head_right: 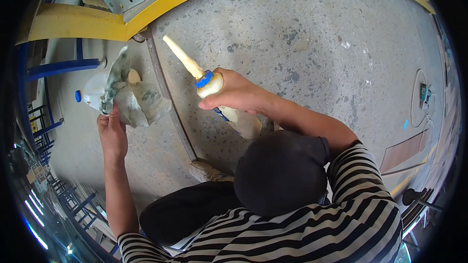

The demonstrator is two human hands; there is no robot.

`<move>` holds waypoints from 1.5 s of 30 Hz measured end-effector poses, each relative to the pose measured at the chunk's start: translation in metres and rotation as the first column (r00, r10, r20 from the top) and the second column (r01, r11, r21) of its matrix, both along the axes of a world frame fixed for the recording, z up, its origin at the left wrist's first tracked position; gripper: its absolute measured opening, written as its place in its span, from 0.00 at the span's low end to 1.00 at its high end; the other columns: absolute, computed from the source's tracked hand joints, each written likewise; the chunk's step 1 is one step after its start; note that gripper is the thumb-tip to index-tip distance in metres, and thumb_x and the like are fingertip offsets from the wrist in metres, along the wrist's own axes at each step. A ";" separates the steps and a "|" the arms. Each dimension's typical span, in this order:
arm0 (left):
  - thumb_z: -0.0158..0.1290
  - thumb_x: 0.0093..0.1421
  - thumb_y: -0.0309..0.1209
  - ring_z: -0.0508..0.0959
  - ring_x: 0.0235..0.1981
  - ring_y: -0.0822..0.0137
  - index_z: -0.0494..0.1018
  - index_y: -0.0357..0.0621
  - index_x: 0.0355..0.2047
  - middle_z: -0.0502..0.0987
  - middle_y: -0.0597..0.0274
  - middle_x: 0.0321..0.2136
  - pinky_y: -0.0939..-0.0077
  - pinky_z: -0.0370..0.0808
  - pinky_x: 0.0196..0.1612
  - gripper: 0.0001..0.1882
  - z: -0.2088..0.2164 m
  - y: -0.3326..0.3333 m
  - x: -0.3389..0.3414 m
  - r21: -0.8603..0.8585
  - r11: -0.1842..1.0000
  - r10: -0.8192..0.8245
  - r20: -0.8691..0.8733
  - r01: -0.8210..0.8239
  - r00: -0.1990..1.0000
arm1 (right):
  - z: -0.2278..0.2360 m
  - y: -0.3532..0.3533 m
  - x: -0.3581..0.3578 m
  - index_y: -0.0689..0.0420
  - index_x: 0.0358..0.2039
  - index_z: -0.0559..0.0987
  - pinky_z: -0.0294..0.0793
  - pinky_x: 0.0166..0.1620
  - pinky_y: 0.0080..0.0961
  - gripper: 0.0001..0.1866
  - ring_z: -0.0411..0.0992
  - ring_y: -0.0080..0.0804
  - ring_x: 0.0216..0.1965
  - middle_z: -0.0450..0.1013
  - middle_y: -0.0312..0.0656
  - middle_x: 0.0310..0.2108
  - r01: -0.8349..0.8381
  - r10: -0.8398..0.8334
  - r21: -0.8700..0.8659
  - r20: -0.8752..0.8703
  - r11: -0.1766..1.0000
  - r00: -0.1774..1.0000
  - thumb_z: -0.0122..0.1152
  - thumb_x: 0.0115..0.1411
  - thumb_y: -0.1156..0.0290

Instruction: Cleaning the nozzle of a glue bottle and using a hammer to tap components on an assembly frame.

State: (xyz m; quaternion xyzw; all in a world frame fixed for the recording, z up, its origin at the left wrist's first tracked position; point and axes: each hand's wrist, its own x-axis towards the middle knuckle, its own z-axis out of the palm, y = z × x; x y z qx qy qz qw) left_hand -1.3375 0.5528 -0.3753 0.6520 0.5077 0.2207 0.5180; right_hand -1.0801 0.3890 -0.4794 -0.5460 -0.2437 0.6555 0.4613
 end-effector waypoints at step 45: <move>0.54 0.57 0.34 0.75 0.53 0.58 0.74 0.52 0.39 0.78 0.57 0.44 0.23 0.55 0.60 0.09 -0.064 -0.041 0.082 0.614 -0.331 -0.384 -0.781 0.716 0.492 | -0.037 -0.016 -0.022 0.64 0.51 0.77 0.76 0.43 0.25 0.29 0.74 0.30 0.39 0.78 0.40 0.42 -0.350 0.287 0.019 -0.614 0.937 0.735 0.74 0.48 0.70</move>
